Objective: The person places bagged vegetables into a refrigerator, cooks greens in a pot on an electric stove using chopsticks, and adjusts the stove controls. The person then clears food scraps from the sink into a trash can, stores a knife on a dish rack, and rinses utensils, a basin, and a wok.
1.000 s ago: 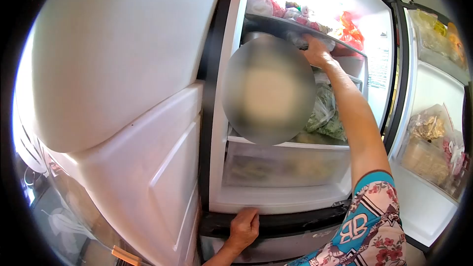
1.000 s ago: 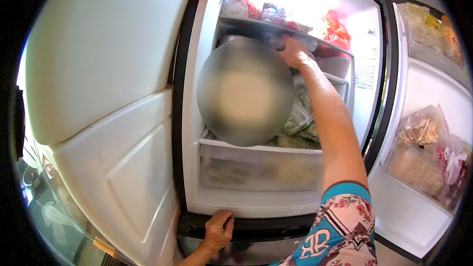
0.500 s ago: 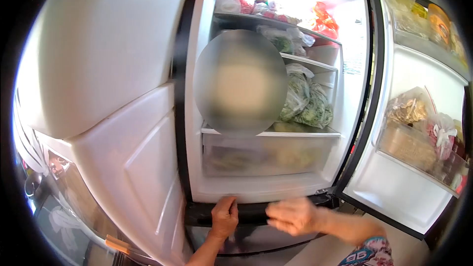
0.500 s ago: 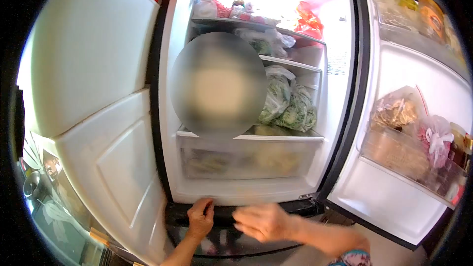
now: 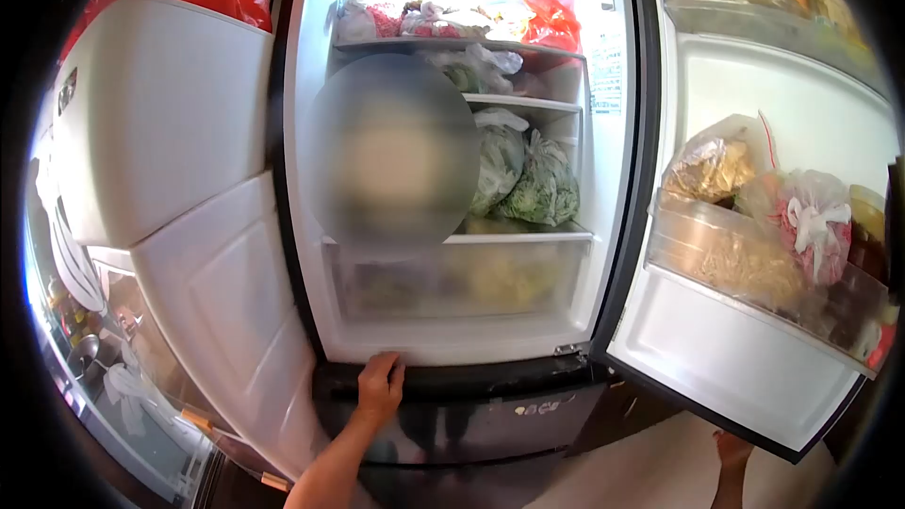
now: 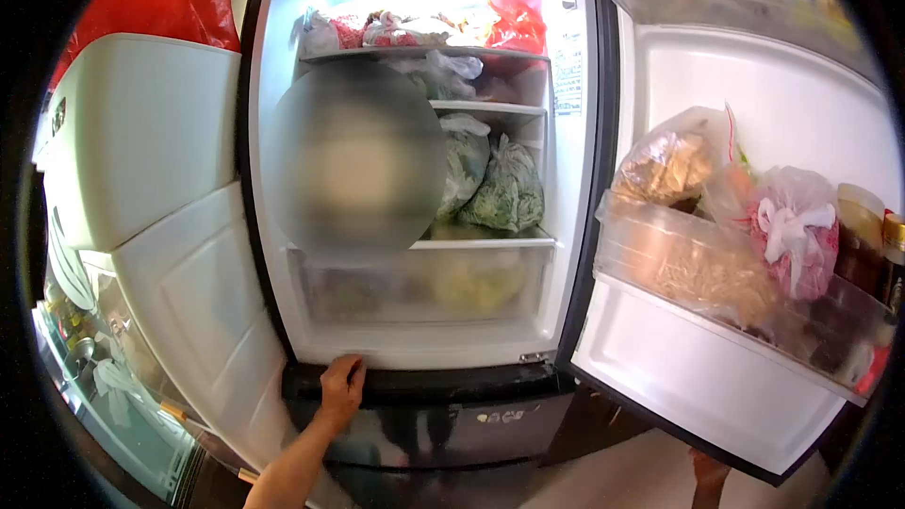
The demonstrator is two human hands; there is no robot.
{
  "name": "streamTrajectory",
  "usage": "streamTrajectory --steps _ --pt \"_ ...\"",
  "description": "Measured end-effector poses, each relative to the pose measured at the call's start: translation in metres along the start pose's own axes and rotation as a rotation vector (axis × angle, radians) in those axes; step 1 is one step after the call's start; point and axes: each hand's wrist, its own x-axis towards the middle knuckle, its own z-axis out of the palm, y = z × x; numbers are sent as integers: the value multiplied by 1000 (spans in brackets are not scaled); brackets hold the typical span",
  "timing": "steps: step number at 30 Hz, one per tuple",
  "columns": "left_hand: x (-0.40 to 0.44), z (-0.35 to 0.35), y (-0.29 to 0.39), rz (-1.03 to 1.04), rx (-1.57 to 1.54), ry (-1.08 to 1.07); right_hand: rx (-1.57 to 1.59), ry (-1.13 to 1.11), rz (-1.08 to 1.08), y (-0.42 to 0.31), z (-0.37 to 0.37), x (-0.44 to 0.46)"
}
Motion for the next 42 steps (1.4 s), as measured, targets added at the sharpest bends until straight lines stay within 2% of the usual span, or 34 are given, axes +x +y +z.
streamTrajectory --steps 1,3,5,6,8,9,10,11,15,17,20,26,31,33,34,35,37,38,40,42 --pt "-2 0 -1 33 21 -10 313 36 134 -12 5 -1" --pt "-4 1 -3 48 37 -41 -679 -130 -448 27 23 -3" --pt "-4 -1 1 26 46 -83 -857 -412 -367 1 5 -5" --pt "-4 -5 9 15 52 -83 -847 -425 -317 -7 1 -7" --pt "-4 -10 29 167 90 -67 -894 -536 -215 -10 -3 -12" --pt "-5 -17 47 160 105 -61 -953 -633 -160 10 7 -28" --pt "-9 -26 69 229 56 -68 -1075 -561 -194 36 23 -47" --pt "-16 -36 91 294 15 -77 -1044 -569 -61 36 24 -56" --pt "-74 -73 124 252 -102 -229 -1049 -296 -19 88 20 -94" --pt "-106 -103 132 117 -181 -352 -1061 -170 -17 128 23 -108" --pt "-149 -159 145 -17 -189 -385 -1090 -42 -1 193 28 -130" --pt "-210 -280 160 -228 -160 -435 -1109 -33 106 295 25 -150" --pt "-246 -368 170 -402 -26 -458 -1072 -120 263 378 14 -124" --pt "-251 -396 174 -458 11 -458 -1068 -162 314 415 11 -106" --pt "-259 -404 174 -484 50 -381 -1135 -331 426 437 19 -108" --pt "-266 -413 174 -512 92 -305 -1149 -133 293 446 3 -80" --pt "-276 -431 178 -587 139 -254 -1228 -178 242 501 18 -96" --pt "-282 -439 180 -631 162 -253 -1236 -193 268 515 18 -89" --pt "-295 -451 183 -659 211 -208 -1292 -160 148 541 12 -71" --pt "-303 -463 187 -750 243 -169 -1356 -140 142 564 10 -52"
